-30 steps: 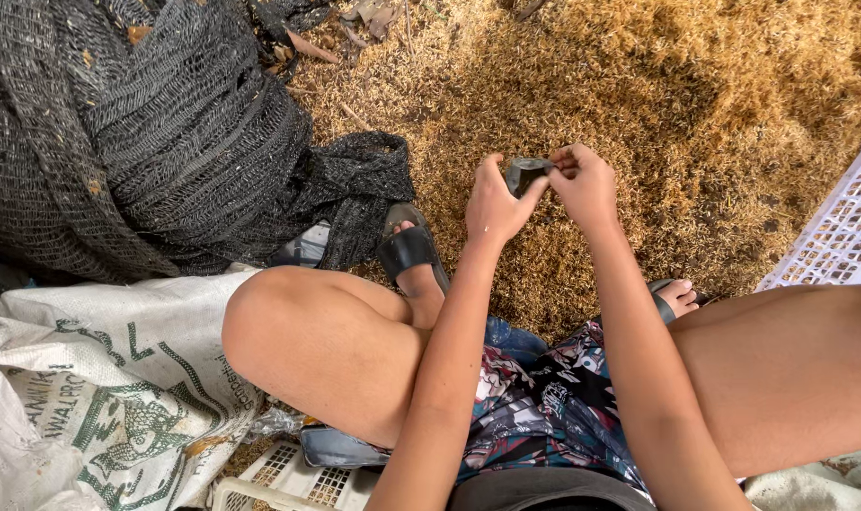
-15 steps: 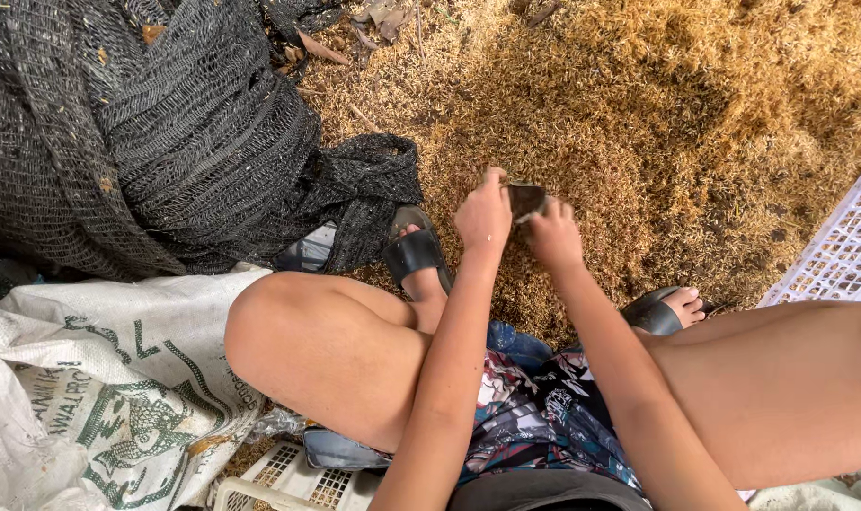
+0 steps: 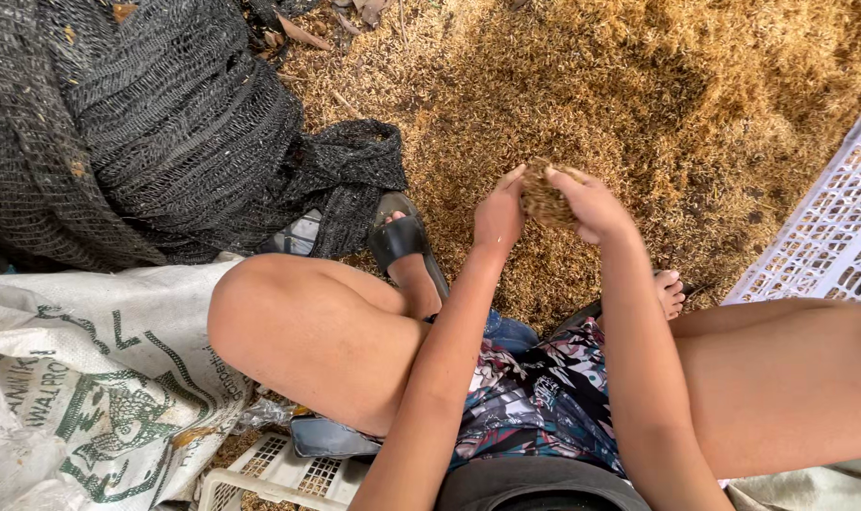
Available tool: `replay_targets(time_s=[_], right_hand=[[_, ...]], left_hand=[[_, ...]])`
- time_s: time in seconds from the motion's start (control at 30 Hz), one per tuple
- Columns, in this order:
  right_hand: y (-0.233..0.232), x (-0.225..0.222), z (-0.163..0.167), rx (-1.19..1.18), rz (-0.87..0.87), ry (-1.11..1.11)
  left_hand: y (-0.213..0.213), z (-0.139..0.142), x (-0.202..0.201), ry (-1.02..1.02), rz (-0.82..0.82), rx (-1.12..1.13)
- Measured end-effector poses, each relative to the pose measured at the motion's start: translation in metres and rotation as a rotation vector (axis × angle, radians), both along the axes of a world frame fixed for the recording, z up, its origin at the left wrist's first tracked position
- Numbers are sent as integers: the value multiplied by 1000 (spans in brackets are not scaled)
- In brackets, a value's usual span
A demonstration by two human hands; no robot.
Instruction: The person sits cross-legged on a pile of grains and repeatedly picks up clumps of material, breaks them apart by hand, and places the separated grains into a nearby white plastic crate. The person continues this process throughout the clip.
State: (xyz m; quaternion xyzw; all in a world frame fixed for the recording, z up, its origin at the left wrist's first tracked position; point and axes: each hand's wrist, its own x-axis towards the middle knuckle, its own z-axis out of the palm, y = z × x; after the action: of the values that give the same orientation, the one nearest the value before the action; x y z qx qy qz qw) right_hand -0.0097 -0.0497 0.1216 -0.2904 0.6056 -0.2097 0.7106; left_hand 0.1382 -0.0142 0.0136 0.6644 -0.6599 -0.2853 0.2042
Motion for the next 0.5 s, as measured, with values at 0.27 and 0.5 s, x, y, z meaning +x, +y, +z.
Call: replay_targets(time_s=[0.27,0.5], right_hand=[[-3,-36,-55,-358,341,466],[11,-43,-93,-620,576,622]], left_hand=[[12,-19,-29,63,64,21],[13,-7,-52,206,73,-22]])
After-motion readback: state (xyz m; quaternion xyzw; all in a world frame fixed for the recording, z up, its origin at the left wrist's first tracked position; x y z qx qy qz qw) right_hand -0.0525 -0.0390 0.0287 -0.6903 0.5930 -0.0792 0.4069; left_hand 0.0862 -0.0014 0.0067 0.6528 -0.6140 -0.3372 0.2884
